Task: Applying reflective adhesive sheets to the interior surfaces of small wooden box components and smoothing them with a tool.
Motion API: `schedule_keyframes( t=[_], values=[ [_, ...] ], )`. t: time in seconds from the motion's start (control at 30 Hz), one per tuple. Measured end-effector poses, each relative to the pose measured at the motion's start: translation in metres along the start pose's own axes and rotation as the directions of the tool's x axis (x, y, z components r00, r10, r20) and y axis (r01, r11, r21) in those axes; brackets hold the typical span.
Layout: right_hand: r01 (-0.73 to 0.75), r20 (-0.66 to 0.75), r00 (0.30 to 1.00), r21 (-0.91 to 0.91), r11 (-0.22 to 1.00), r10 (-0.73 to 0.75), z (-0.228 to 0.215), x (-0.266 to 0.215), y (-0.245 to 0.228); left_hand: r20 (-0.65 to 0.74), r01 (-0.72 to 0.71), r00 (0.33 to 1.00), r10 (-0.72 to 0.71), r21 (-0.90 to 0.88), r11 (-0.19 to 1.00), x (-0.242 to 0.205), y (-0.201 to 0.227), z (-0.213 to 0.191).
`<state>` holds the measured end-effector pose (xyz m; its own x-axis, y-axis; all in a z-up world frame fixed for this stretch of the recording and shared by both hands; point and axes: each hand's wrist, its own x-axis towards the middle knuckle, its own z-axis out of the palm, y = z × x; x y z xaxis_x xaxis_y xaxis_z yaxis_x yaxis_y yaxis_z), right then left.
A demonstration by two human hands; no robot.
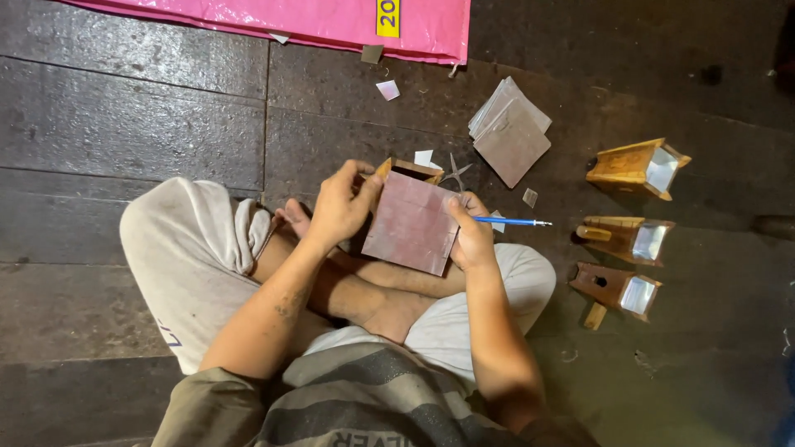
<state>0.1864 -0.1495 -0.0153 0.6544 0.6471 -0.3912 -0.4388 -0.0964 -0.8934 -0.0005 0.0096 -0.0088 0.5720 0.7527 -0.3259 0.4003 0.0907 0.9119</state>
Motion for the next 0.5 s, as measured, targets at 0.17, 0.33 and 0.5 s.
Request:
schedule_keyframes(
  t=[0.17, 0.33, 0.5],
  values=[
    [0.097, 0.064, 0.995, -0.319, 0.943, -0.081, -0.031, 0.032, 0.036, -0.012, 0.001, 1.000, -0.002, -0.076, 0.997, -0.003, 0.009, -0.003],
    [0.143, 0.119, 0.988, -0.490, 0.860, -0.096, -0.007, 0.022, 0.012, 0.013, 0.016, 1.000, -0.016, 0.000, 1.000, 0.006, 0.003, 0.007],
    [0.158, 0.133, 0.985, -0.441, 0.884, -0.110, -0.024, 0.037, 0.026, -0.019, 0.049, 0.999, -0.049, -0.009, 0.999, 0.003, -0.001, 0.008]
  ],
)
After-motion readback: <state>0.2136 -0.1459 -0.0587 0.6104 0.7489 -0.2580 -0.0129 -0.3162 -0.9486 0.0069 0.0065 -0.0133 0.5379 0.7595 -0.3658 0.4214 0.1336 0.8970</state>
